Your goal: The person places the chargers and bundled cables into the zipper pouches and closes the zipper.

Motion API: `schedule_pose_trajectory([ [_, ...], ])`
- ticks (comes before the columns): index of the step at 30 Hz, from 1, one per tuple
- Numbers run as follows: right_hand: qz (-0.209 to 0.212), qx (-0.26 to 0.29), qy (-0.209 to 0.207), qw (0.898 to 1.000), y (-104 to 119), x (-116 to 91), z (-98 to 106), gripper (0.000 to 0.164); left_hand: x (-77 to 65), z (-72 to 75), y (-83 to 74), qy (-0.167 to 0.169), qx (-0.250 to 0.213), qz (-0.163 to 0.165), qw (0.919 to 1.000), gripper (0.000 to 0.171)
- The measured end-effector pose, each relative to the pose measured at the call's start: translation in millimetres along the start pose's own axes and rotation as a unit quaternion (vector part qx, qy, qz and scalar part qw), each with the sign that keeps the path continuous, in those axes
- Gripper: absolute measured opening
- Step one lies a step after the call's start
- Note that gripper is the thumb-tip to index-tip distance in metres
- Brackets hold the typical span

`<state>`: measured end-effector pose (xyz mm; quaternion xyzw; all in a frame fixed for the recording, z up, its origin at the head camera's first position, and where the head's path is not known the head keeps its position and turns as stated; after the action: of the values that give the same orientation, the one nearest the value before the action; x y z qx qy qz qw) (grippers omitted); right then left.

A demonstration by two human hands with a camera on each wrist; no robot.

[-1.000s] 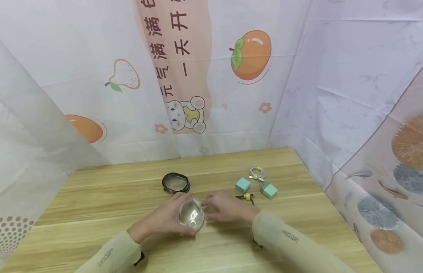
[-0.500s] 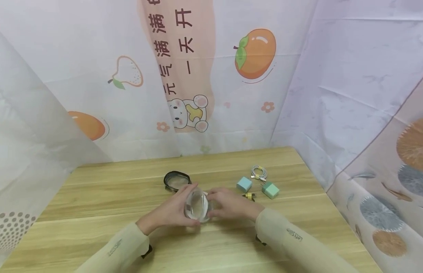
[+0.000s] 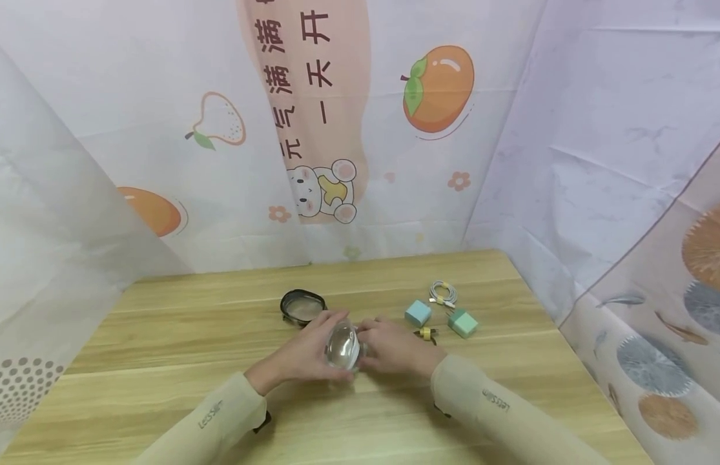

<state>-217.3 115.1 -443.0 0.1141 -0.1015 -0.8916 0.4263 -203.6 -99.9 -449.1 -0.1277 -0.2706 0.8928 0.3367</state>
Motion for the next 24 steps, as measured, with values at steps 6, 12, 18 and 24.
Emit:
schedule_pose_trajectory([
  [6,-0.001,0.0,-0.008,1.0,2.8,-1.1,3.0,0.035,-2.2,2.7,-1.1,0.001,-0.006,-0.003,1.0,0.111],
  [12,0.004,0.002,-0.009,1.0,0.3,-0.6,1.9,0.039,-3.8,4.9,-2.8,0.002,-0.017,-0.01,0.9998,0.111],
  [18,0.013,-0.019,0.004,1.0,-2.1,0.9,1.0,0.044,-3.4,3.9,-0.7,0.01,-0.015,-0.013,0.9998,0.112],
  [24,0.007,-0.029,0.016,0.999,-1.4,2.7,-0.2,0.047,-5.3,5.5,1.6,0.01,-0.012,-0.012,0.9998,0.112],
])
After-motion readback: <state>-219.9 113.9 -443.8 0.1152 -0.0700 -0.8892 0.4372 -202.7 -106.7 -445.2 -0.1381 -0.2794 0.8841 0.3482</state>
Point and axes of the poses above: each hand's wrist, its own x-axis towards the middle knuckle, its own z-axis out of the back of the hand, y = z × x, the point moved 1 cm from there along x, towards the middle knuckle, and after that the axes turned 10 degrees about y, right-handed, at the moved point
